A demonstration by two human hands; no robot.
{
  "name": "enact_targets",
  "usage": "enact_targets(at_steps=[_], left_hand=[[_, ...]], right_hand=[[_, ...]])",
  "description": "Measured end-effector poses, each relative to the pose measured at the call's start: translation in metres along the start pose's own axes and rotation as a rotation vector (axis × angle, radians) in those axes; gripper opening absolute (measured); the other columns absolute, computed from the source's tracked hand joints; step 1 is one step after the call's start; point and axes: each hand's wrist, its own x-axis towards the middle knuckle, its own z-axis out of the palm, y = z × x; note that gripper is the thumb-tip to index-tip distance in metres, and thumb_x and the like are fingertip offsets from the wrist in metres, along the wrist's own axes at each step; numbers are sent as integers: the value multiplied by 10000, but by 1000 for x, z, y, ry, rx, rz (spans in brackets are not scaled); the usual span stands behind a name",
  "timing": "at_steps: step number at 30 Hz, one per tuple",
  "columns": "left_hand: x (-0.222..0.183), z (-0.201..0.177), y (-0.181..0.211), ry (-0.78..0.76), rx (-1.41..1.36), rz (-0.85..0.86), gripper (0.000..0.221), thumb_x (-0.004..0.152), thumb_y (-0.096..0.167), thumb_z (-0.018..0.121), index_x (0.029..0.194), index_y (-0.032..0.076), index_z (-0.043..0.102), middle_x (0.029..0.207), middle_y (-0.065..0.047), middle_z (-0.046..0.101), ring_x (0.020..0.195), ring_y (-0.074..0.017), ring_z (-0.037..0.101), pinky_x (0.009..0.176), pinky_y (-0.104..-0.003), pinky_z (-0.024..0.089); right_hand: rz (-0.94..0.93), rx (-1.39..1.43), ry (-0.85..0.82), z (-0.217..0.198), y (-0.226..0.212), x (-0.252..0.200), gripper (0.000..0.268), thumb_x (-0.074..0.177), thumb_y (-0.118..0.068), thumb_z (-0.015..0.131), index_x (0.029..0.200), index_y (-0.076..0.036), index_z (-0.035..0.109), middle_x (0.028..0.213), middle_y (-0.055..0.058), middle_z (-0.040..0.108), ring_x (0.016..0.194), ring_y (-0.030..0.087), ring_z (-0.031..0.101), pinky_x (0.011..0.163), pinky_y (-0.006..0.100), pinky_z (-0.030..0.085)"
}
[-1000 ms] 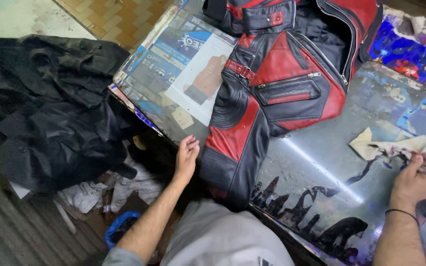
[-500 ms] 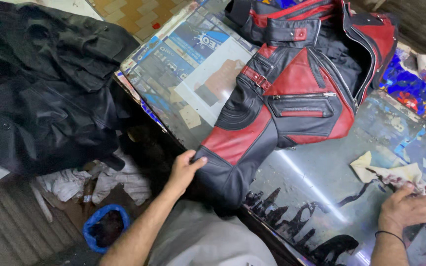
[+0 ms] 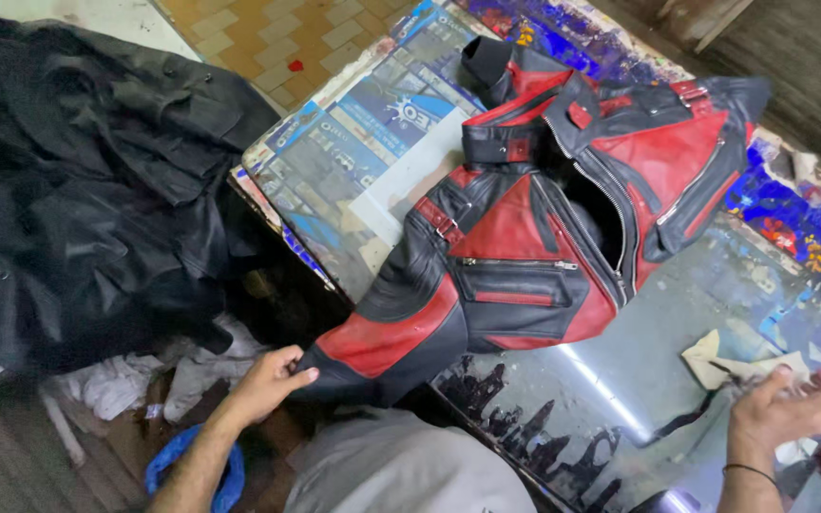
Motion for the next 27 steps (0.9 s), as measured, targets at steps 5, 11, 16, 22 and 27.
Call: enact_targets(at_steps=[5,11,16,22,27], left_hand=[[24,5,-14,-319,12,-52,380,816,314,815,1086,80,684,887,39,702,762,-64,591,655,-287,493],[35,27,4,-356,99,34,575,806,389,813,1272,87,669,1152,-31,791,1057,-167,732,960,-335,545],[37,44,8,-110,200,125,567,746,377,873,1203,81,711,1104,-102,765,1063,-253,717,926,-371,543],[46,63,9,149,51,114,445,748,364,856,1079,87,749,941,-102,793,891,-250,781,794,-357,590],[48,38,35,357,-78,209,295,804,282,789,1034,99,777,895,-64,789,754,-233,771,609,-365,567]], right_hand=[[-107,441,-119,61,-71,75,418,1114,-28,676,1468,5,455,1279,136,534,1103,212,563,994,332,488],[-379,386,-253,108,-195,199,562,1062,-89,757,1522,1,446,1352,184,601,1149,282,642,1085,405,531],[-459,183,-435,159,-234,289,690,1025,-211,752,1601,-10,430,1399,224,633,1265,376,620,1077,467,484],[-539,-85,-672,230,-234,319,656,1040,-375,663,1592,-70,481,1308,278,659,1213,463,604,1043,529,463],[-481,-149,-585,215,-249,309,598,968,-469,753,1407,-86,617,1140,217,727,1059,413,697,943,504,536]])
